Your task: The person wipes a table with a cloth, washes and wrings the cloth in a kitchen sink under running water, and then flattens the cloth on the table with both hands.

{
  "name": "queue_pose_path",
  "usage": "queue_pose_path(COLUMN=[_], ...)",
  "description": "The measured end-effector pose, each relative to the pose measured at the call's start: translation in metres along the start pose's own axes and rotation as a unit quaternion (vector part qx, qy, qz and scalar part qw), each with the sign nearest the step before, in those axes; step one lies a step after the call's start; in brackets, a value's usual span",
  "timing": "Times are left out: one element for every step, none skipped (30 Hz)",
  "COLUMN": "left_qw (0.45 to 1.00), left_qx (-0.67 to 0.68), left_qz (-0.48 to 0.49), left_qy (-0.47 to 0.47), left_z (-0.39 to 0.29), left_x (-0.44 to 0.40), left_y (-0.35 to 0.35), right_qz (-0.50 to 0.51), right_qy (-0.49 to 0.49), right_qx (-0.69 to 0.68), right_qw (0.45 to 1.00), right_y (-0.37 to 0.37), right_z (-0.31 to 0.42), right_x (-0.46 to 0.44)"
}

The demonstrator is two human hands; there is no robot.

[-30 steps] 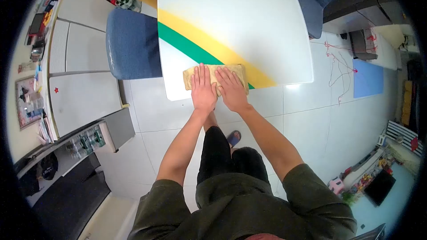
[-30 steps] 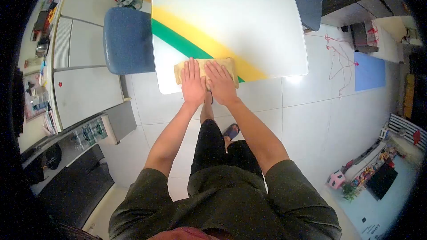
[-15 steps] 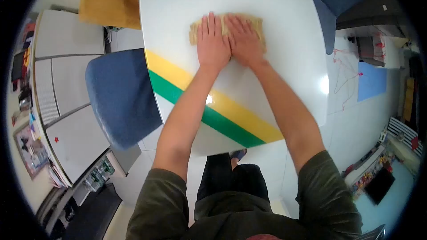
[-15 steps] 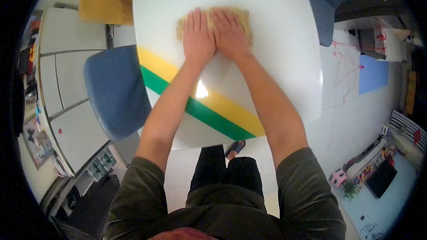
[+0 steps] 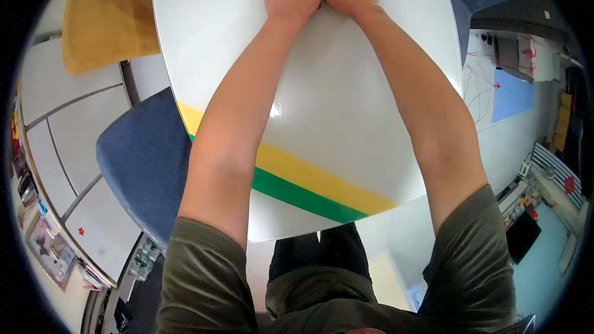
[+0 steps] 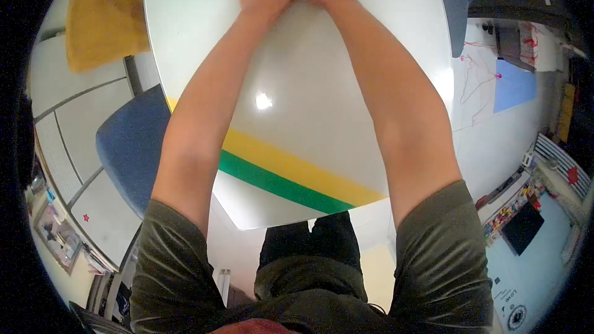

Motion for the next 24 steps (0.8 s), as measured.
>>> queue_pose_path(left_qw=[1.0, 1.0, 1.0, 1.0, 1.0, 0.999, 0.999, 0.998, 0.996, 0.997, 0.998, 0.998, 0.998, 0.996, 0.994, 0.993, 0.992, 0.99, 0.988, 0.986, 0.985, 0.982, 0.982, 0.982], left_qx=[0.003, 0.006, 0.009, 0.004, -0.001, -0.007, -0.015, -0.023, -0.029, -0.026, -0.011, 0.003, 0.018, 0.029, 0.042, 0.046, 0.051, 0.052, 0.053, 0.055, 0.057, 0.058, 0.055, 0.051], left_qz=[-0.005, -0.01, -0.016, -0.001, 0.016, 0.032, 0.051, 0.066, 0.08, 0.069, 0.067, 0.064, 0.065, 0.08, 0.096, 0.107, 0.115, 0.131, 0.146, 0.152, 0.161, 0.171, 0.175, 0.174], left_qy=[-0.001, -0.003, -0.005, -0.003, -0.001, 0.0, -0.002, -0.004, -0.007, -0.007, -0.01, -0.014, -0.017, -0.012, -0.009, -0.009, -0.009, -0.001, 0.009, 0.024, 0.038, 0.051, 0.056, 0.059], left_z=[0.001, 0.002, 0.001, -0.002, -0.006, -0.011, -0.016, -0.021, -0.031, -0.039, -0.053, -0.068, -0.085, -0.102, -0.122, -0.141, -0.16, -0.178, -0.197, -0.21, -0.222, -0.232, -0.238, -0.241], left_x=[0.004, 0.007, 0.012, 0.021, 0.034, 0.046, 0.062, 0.086, 0.112, 0.139, 0.166, 0.197, 0.228, 0.26, 0.293, 0.326, 0.357, 0.389, 0.415, 0.432, 0.448, 0.463, 0.475, 0.479], left_y=[-0.003, -0.006, -0.009, -0.008, -0.005, -0.001, 0.003, 0.006, 0.01, 0.013, 0.024, 0.04, 0.053, 0.064, 0.075, 0.084, 0.094, 0.102, 0.107, 0.11, 0.113, 0.116, 0.116, 0.114], right_qz=[-0.001, -0.002, -0.004, -0.015, -0.025, -0.038, -0.02, -0.006, 0.009, -0.002, -0.013, -0.025, -0.017, -0.009, 0.003, 0.016, 0.031, 0.043, 0.048, 0.054, 0.06, 0.059, 0.056, 0.049], right_qy=[0.004, 0.008, 0.012, 0.016, 0.02, 0.023, 0.014, 0.006, -0.003, 0.003, 0.01, 0.016, 0.017, 0.016, 0.005, -0.007, -0.018, -0.024, -0.026, -0.028, -0.031, -0.036, -0.041, -0.044], right_qx=[0.009, 0.017, 0.025, 0.035, 0.041, 0.048, 0.048, 0.049, 0.052, 0.046, 0.04, 0.034, 0.026, 0.017, -0.005, -0.026, -0.023, -0.019, -0.027, -0.035, -0.046, -0.06, -0.074, -0.087], right_qw=[1.0, 1.0, 1.0, 0.999, 0.999, 0.998, 0.999, 0.999, 0.999, 0.999, 0.999, 0.999, 0.999, 1.0, 1.0, 1.0, 0.999, 0.999, 0.998, 0.998, 0.997, 0.996, 0.995, 0.994], right_y=[-0.002, -0.006, -0.01, -0.013, -0.017, -0.019, -0.019, -0.014, -0.007, -0.001, 0.002, 0.009, 0.018, 0.028, 0.036, 0.044, 0.05, 0.057, 0.068, 0.077, 0.083, 0.087, 0.088, 0.088], right_z=[0.0, -0.002, -0.004, -0.003, 0.001, 0.006, 0.013, 0.024, 0.034, 0.044, 0.053, 0.064, 0.074, 0.084, 0.091, 0.098, 0.104, 0.11, 0.113, 0.116, 0.118, 0.118, 0.118, 0.115], right_x=[0.003, 0.004, 0.007, 0.016, 0.03, 0.046, 0.064, 0.089, 0.118, 0.146, 0.177, 0.21, 0.244, 0.281, 0.321, 0.36, 0.4, 0.434, 0.463, 0.489, 0.512, 0.53, 0.54, 0.545])
Point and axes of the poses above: each hand's wrist, its own x-axis away from the middle knuckle, its own y-axis out of the back of the hand, z = x × y, the point moved 9 cm from there along -x, towards the middle knuckle, and after that the axes turned 4 degrees about z, right-handed, at the moved point
